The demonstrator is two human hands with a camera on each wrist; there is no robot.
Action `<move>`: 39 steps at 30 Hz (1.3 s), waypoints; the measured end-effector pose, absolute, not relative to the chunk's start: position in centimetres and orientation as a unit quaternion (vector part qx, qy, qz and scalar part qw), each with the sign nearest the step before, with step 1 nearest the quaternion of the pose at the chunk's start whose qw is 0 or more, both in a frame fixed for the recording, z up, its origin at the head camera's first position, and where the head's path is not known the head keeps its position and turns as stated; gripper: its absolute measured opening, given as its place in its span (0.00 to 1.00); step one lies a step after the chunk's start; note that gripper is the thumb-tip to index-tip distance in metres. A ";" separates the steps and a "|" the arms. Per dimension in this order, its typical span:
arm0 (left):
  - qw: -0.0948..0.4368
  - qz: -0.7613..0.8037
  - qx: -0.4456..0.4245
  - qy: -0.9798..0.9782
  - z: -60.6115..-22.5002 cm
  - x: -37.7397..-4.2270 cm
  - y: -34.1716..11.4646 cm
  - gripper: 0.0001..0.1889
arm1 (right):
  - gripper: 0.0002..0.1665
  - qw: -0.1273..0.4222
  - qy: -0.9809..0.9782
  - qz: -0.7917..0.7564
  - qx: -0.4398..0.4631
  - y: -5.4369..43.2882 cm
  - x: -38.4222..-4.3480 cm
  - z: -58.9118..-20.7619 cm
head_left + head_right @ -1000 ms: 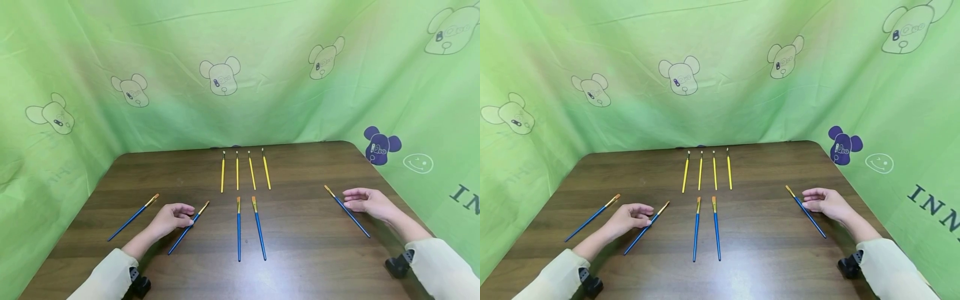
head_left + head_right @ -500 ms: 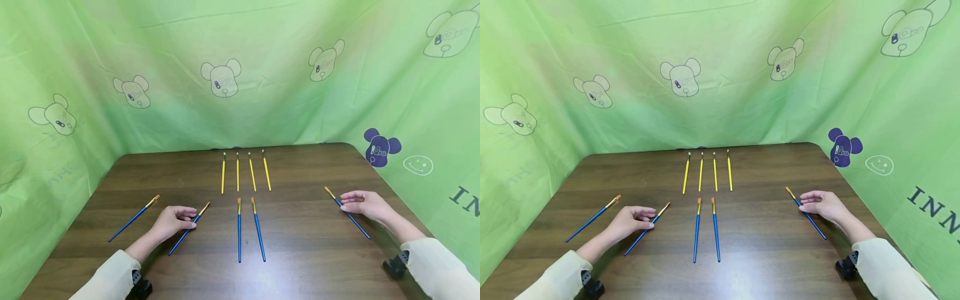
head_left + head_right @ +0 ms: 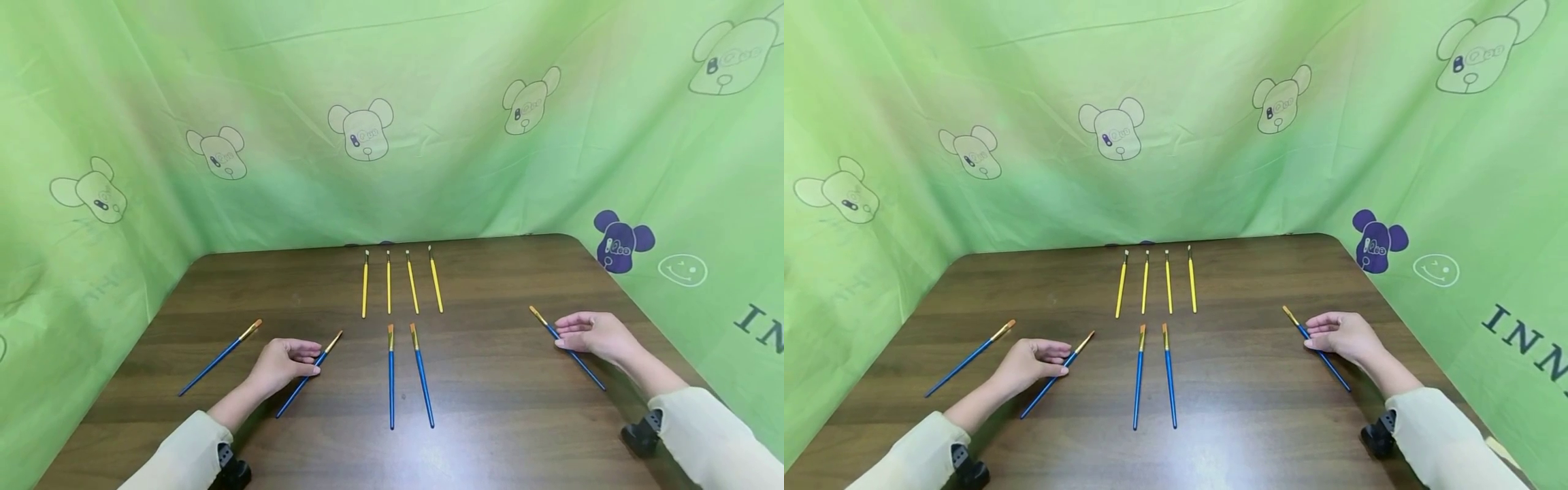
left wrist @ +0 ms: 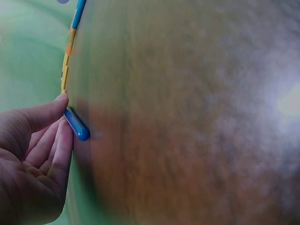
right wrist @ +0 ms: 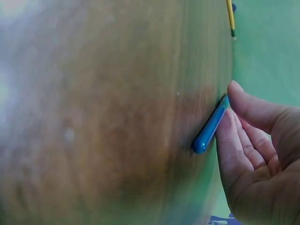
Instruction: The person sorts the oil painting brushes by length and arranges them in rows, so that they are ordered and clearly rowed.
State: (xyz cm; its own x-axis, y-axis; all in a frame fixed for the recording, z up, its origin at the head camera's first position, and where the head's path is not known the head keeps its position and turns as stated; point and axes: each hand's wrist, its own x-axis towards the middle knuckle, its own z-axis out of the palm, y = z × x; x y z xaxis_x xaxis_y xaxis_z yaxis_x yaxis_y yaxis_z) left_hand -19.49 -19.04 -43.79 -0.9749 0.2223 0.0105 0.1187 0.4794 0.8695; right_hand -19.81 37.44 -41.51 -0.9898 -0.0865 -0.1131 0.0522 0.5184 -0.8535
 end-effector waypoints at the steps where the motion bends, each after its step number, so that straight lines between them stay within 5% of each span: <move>1: 0.052 0.504 0.098 0.856 -43.8 -19.5 -19.0 0.20 | 0.32 0.072 0.867 -0.493 -0.009 37.4 -19.8 -41.5; 39: 0.112 0.619 0.032 0.776 -42.2 -19.4 -17.8 0.18 | 0.29 0.109 0.835 -0.536 -0.051 34.8 -20.0 -40.2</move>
State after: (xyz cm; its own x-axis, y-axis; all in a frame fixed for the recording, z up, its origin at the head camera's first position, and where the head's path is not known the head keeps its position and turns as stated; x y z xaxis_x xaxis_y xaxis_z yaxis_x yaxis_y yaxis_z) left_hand -19.40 -17.79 -42.16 -0.9730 0.1876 -0.1345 -0.0894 0.2307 0.9689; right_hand -19.98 34.79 -40.21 -0.9708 -0.2027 -0.1282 0.0321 0.4199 -0.9070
